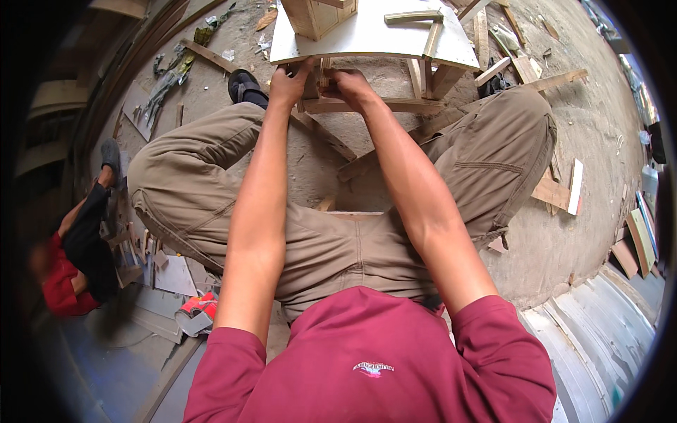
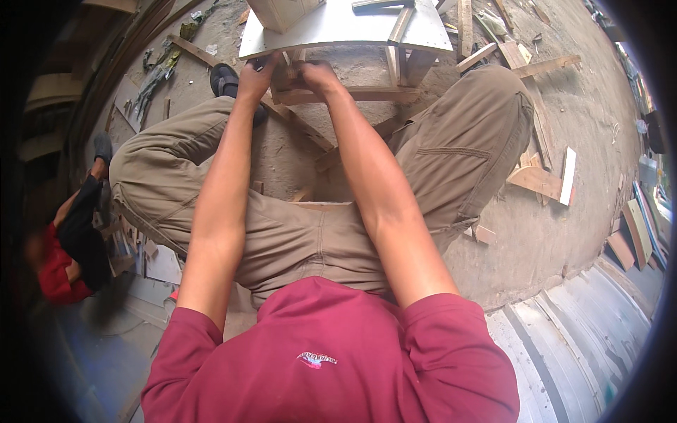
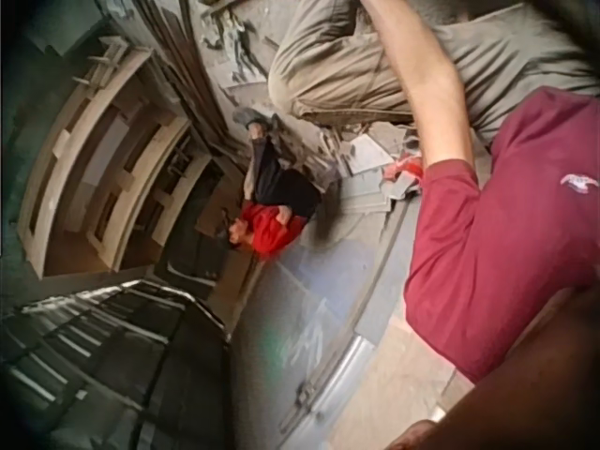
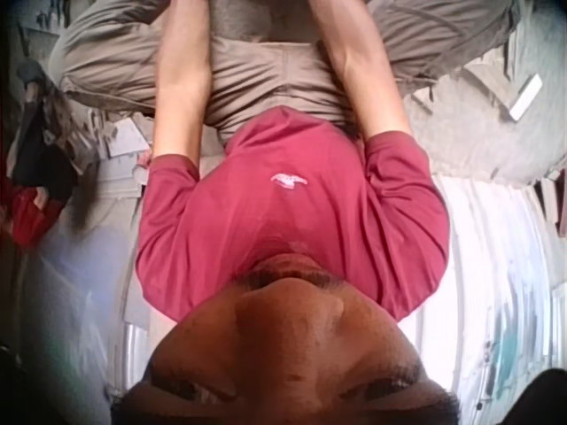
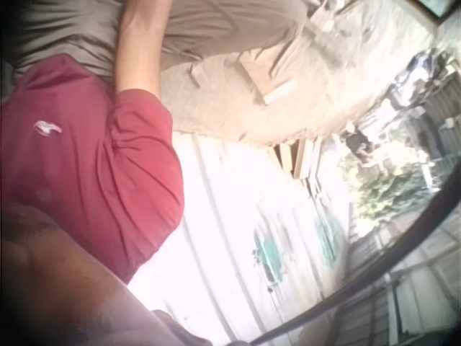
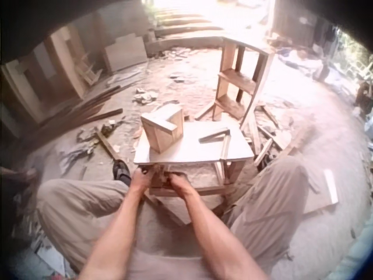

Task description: The person assembles a small wooden box by hand, using a hammer to drive nails into the joints. They repeatedly align the wooden pieces and strike the nails to secure the structure.

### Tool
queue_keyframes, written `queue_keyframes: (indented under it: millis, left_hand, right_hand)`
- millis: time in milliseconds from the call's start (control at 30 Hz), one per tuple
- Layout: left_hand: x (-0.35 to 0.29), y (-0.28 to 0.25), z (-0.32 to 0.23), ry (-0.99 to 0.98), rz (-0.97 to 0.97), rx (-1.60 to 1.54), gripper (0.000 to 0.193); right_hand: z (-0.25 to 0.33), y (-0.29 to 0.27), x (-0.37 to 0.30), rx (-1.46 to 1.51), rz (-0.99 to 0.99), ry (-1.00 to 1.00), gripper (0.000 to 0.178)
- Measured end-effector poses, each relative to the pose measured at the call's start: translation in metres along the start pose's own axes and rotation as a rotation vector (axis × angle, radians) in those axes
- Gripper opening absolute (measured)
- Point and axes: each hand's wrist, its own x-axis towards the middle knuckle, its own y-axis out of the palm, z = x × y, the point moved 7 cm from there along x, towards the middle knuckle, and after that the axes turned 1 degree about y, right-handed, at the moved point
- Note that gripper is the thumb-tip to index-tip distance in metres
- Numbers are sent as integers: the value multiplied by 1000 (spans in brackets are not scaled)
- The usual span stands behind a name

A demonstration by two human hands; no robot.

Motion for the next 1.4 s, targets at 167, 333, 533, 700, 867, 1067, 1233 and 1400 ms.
queue_keyframes:
  millis: [167,333,533,700,867,1067,1233,1400]
  left_hand:
    - [-6,1,2,3,36,10,69]
    - [-9,-3,22,-6,49,74,65]
    - [-20,3,8,21,109,60,59]
    - [-28,0,18,5,119,49,59]
    - [-24,-2,58,-234,224,-101,73]
    - [-39,4,23,-318,283,-388,96]
    - [-42,6,29,-303,264,-402,96]
    - [-47,4,28,-316,235,-402,92]
  right_hand:
    - [3,5,11,1,16,-24,29]
    - [1,6,14,-69,14,-8,28]
    - [-23,-9,24,33,18,58,27]
    - [-24,-4,14,48,-5,57,30]
    - [-22,0,13,61,-9,22,34]
    - [-20,-9,21,1,-15,17,35]
    - [-11,-5,16,-330,-58,-63,34]
    - [-25,-7,23,-187,-96,9,34]
